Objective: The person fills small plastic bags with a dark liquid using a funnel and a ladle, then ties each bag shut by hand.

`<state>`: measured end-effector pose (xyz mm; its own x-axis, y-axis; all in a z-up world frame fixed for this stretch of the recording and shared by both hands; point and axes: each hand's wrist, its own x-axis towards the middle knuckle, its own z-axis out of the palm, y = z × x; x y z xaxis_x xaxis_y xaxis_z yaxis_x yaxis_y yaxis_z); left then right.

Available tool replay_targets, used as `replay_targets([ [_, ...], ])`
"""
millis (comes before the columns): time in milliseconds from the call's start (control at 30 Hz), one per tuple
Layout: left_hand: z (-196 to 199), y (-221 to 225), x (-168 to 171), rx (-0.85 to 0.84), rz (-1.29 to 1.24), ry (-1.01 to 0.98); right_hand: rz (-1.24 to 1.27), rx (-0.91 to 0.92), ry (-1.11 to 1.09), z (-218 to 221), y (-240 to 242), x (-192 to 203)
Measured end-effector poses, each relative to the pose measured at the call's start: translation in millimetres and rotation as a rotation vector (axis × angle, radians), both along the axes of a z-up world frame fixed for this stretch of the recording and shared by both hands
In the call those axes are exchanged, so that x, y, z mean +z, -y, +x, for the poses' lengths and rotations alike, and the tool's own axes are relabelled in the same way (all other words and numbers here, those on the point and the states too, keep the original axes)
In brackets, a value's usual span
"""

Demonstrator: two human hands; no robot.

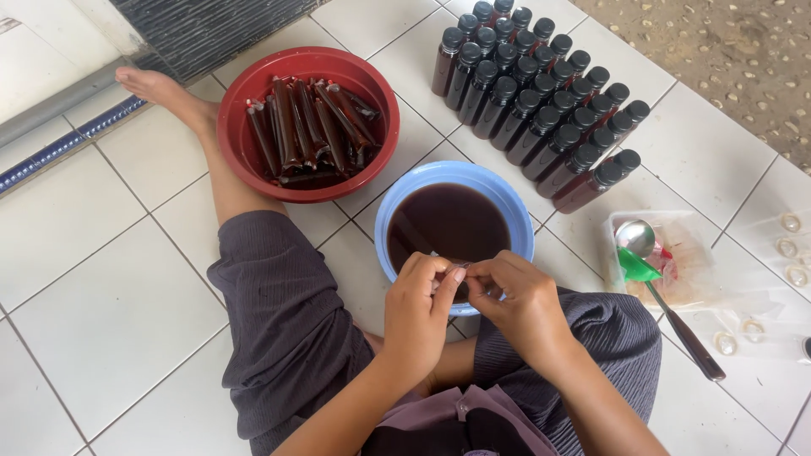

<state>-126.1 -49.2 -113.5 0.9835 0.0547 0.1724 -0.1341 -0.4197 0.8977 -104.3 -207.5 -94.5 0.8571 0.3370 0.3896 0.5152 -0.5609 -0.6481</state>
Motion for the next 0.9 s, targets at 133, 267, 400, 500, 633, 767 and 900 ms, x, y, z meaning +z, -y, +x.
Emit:
replay_targets([
  [133,2,-1,4,-0.026,-0.359,-0.06,-0.049,-0.203,0.139,2,-8,-5],
  [267,4,1,7,-0.02,-0.391,-0.07,-0.104,-0.248,0.167,-3,-4,-3],
  [400,6,4,6,0.036,-0.261,0.077,-0.126,-0.2,0.19,-1,-5,4],
  [500,9,4,1,0.137,0.056,0.356,-0.189,-0.177,0.262,0,-5,7],
  [633,14,6,-9,0.219,0.425,0.677,-0.262,-0.164,0.346,1,-6,14],
  [767,13,7,-10,0.242,0.514,0.723,-0.312,-0.142,0.361,2,-6,17],
  [900,9,6,0,0.173,0.472,0.533,-0.372,-0.112,0.373,1,-9,20],
])
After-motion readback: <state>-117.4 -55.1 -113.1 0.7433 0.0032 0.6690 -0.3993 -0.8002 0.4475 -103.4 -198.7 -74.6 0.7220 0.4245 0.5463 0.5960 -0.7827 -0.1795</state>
